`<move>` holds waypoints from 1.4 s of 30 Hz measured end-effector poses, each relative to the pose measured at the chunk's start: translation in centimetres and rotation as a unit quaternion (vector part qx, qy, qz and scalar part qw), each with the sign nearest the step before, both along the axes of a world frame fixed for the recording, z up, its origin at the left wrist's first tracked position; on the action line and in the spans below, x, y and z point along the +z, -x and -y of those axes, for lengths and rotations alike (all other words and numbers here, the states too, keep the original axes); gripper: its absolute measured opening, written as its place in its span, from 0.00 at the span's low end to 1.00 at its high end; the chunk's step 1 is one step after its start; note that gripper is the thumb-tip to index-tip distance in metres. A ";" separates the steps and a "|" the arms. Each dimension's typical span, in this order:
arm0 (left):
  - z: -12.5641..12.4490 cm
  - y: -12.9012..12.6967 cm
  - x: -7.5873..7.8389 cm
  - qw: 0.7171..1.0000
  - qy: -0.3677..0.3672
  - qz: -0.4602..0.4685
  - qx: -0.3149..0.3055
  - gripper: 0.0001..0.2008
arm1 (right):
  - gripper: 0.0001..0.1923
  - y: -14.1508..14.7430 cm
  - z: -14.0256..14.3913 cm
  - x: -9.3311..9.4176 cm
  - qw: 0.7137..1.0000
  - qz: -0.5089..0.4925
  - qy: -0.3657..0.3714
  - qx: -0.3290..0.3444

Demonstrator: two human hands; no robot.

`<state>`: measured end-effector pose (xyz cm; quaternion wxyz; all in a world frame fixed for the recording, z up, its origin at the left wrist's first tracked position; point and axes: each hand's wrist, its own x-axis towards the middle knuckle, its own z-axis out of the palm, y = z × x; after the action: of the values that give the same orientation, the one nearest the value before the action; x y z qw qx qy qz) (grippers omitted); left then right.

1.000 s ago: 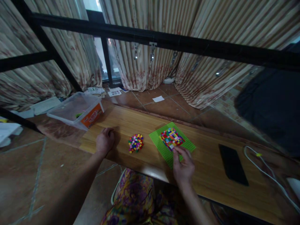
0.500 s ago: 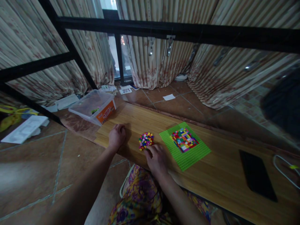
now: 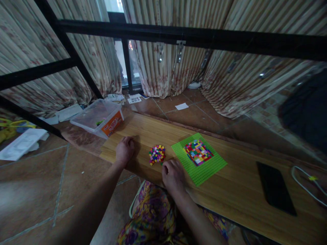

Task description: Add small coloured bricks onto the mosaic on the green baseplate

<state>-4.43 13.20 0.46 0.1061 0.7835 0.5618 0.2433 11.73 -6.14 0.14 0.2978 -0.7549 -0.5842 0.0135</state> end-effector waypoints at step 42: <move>0.1 -0.1 0.1 1.000 0.013 -0.002 0.007 0.14 | 0.14 -6.0 -0.4 2.2 0.986 -0.116 0.095 0.068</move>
<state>-4.34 13.12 0.56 0.1131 0.7785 0.5708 0.2352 17.74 -5.73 2.37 0.2895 -0.7317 -0.5913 0.1766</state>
